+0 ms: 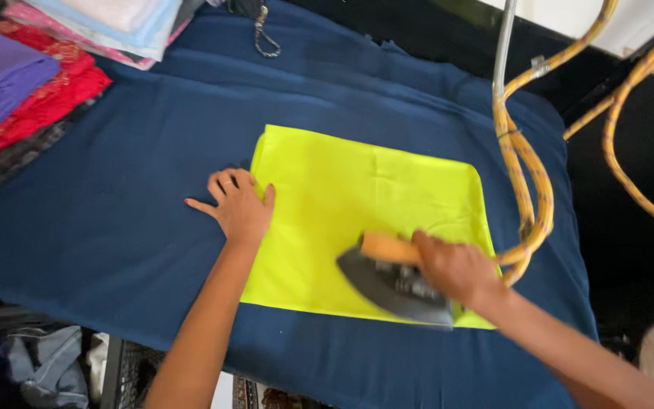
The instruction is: The person irons a bright green cloth laid on a padded ironing table, moving a steam iron across the fabric while smoothing it with the other hand. They lift and reposition the cloth, iron the other side, then fold it in half at the end.
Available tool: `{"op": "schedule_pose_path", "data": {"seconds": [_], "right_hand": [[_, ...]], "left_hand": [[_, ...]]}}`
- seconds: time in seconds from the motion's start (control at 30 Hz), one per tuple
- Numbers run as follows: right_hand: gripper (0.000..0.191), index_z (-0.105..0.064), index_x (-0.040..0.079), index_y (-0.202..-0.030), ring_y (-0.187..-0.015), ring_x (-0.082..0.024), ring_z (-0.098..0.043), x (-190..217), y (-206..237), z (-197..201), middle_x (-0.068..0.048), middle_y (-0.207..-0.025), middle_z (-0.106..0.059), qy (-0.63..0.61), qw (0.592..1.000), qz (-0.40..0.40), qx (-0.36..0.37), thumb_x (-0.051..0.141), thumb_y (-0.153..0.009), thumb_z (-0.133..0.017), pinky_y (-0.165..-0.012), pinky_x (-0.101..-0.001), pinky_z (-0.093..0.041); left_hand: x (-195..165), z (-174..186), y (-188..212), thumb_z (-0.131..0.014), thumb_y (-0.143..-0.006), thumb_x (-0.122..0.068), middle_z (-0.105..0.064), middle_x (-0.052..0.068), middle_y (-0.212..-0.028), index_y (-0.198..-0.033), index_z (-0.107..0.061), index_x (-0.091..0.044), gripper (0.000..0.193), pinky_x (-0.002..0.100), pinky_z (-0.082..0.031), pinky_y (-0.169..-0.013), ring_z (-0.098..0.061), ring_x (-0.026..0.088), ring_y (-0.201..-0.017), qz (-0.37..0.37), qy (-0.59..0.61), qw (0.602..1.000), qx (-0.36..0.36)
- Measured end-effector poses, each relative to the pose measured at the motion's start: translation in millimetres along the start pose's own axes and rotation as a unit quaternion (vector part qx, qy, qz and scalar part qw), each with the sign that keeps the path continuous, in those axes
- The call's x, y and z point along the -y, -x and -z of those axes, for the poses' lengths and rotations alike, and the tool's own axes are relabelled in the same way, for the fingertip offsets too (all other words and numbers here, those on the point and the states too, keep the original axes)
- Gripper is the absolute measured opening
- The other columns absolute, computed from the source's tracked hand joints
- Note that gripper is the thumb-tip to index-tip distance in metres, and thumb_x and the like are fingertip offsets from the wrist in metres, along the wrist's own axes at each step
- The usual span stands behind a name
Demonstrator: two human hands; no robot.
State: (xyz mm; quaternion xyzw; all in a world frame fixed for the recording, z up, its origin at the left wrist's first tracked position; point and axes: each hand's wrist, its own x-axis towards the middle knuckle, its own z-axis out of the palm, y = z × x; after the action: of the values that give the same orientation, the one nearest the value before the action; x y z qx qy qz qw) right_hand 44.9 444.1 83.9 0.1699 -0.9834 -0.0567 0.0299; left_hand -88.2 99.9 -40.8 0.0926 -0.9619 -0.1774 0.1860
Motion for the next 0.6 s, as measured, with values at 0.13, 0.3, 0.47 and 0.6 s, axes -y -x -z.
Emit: {"op": "schedule_pose_path", "data": {"seconds": [0.13, 0.3, 0.47, 0.6], "right_hand": [[0.016, -0.052, 0.013, -0.109, -0.071, -0.043, -0.072, -36.6, -49.7, -5.9, -0.015, -0.084, -0.073, 0.032, 0.994, -0.101, -0.019, 0.024, -0.098, -0.053, -0.061, -0.0568, -0.057], [0.022, -0.054, 0.005, -0.118, -0.089, -0.048, -0.072, -80.5, -130.2, 0.6, -0.027, -0.098, -0.073, 0.022, 0.968, -0.241, -0.061, 0.016, -0.098, -0.054, -0.075, -0.0581, -0.058], [0.027, -0.057, 0.001, -0.113, -0.096, -0.052, -0.069, -97.4, -163.2, 10.4, -0.032, -0.103, -0.07, -0.039, 0.969, -0.236, -0.068, 0.011, -0.088, -0.062, -0.083, -0.0582, -0.056], [0.025, -0.058, -0.001, -0.11, -0.098, -0.052, -0.068, -106.1, -138.1, 6.4, -0.034, -0.101, -0.07, -0.055, 0.985, -0.16, -0.02, 0.008, -0.086, -0.06, -0.086, -0.0586, -0.055]], "left_hand": [[2.2, 4.3, -0.8, -0.074, -0.086, -0.047, -0.046, 0.013, -0.137, -0.124, -0.057, -0.018, 0.051, 0.091, -0.005, -0.1, -0.031, 0.036, -0.142, -0.007, 0.015, 0.999, -0.033], [-3.0, 13.7, 6.7, -0.071, -0.089, -0.036, -0.043, 0.012, -0.152, -0.142, -0.059, -0.026, 0.055, 0.081, -0.01, -0.114, -0.032, 0.036, -0.148, -0.135, 0.091, 0.98, -0.112], [-5.8, 18.2, 9.4, -0.065, -0.094, -0.031, -0.046, -0.003, -0.158, -0.139, -0.063, -0.034, 0.045, 0.074, -0.01, -0.122, -0.034, 0.029, -0.153, -0.33, 0.065, 0.941, -0.039], [-11.3, 12.0, 3.9, -0.056, -0.103, -0.039, -0.049, -0.009, -0.154, -0.141, -0.061, -0.037, 0.038, 0.076, -0.007, -0.122, -0.037, 0.021, -0.154, -0.304, -0.065, 0.95, 0.022]]}}
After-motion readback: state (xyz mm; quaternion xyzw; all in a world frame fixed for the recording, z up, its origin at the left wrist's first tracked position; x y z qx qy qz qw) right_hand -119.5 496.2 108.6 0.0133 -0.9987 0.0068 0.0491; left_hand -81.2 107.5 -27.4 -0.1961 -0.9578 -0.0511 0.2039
